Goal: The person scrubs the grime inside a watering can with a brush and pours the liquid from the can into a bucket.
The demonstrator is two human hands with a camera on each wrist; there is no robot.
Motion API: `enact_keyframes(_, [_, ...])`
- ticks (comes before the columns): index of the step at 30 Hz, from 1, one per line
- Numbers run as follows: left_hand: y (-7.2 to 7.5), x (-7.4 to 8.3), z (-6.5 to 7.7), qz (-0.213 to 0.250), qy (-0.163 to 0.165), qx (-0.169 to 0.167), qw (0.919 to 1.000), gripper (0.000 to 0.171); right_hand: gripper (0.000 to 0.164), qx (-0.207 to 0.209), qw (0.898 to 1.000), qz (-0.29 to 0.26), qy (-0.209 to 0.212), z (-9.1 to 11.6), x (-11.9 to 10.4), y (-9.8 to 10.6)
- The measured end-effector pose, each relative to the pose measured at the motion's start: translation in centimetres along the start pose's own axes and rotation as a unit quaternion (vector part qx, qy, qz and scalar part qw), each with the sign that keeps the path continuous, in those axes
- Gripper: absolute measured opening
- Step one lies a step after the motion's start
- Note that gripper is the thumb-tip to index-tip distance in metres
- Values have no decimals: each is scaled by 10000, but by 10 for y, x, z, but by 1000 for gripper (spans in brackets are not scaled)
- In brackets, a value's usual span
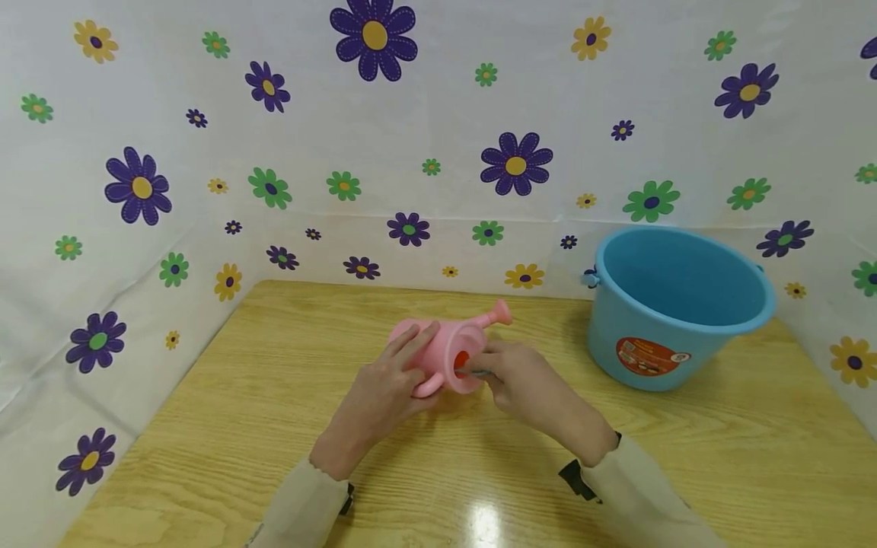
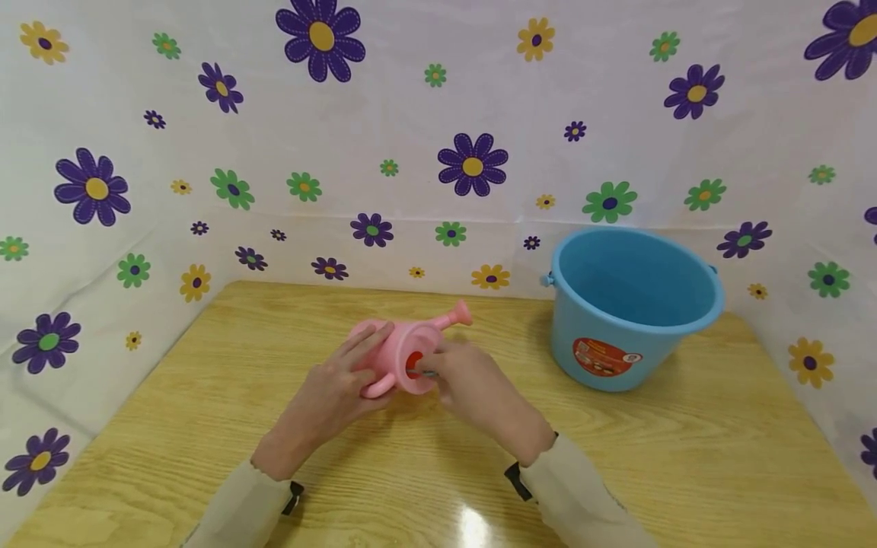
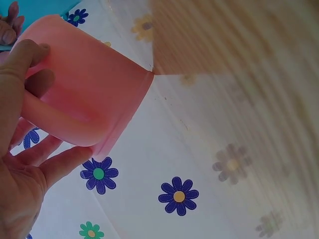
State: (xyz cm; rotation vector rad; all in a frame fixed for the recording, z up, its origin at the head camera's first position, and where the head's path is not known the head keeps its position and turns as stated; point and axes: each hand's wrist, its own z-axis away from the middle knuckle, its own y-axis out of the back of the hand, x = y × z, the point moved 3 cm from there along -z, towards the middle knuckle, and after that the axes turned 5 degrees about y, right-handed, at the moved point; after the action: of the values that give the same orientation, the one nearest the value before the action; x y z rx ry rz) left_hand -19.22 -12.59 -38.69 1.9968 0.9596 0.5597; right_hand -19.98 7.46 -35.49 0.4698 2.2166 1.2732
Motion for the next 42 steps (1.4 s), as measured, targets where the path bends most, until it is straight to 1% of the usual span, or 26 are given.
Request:
enact_keyframes(3, [0,0,0,-46,-16,-7,10000,38,36,-79,9979,613,210,0,-5,0])
enact_keyframes(6, [0,0,1,-85,-22,-2,10000,38,41,-133,9962,825,257,1,-8,2])
enact_keyframes(11, [0,0,1,-72,6,-14,10000,38,45,-283,9960,839,144,0,-11,7])
enact_keyframes(15, [1,0,0,-14,62,-73,10000,37,49,-478,9953,842,34,-1,-14,16])
enact_keyframes(22, [0,0,0,49,130,-124,9998,38,45,-627,9950,777,-19,-1,-20,31])
enact_keyframes(29, [0,-1,0,62,189,-160,9997,39,42,-849,9935,754,-94,-2,-24,40])
enact_keyframes(33, [0,-1,0,85,210,-188,9996,39,41,-899,9937,657,-143,-3,-24,42])
enact_keyframes(36, [0,-1,0,141,239,-216,9994,40,41,-807,9948,620,-80,-3,-22,39])
enact_keyframes(40, [0,-1,1,166,267,-235,9992,39,41,-628,9962,597,57,-4,-18,33])
enact_keyframes(42, [-1,-2,1,164,256,-215,9993,38,40,-612,9964,580,95,-4,-16,27])
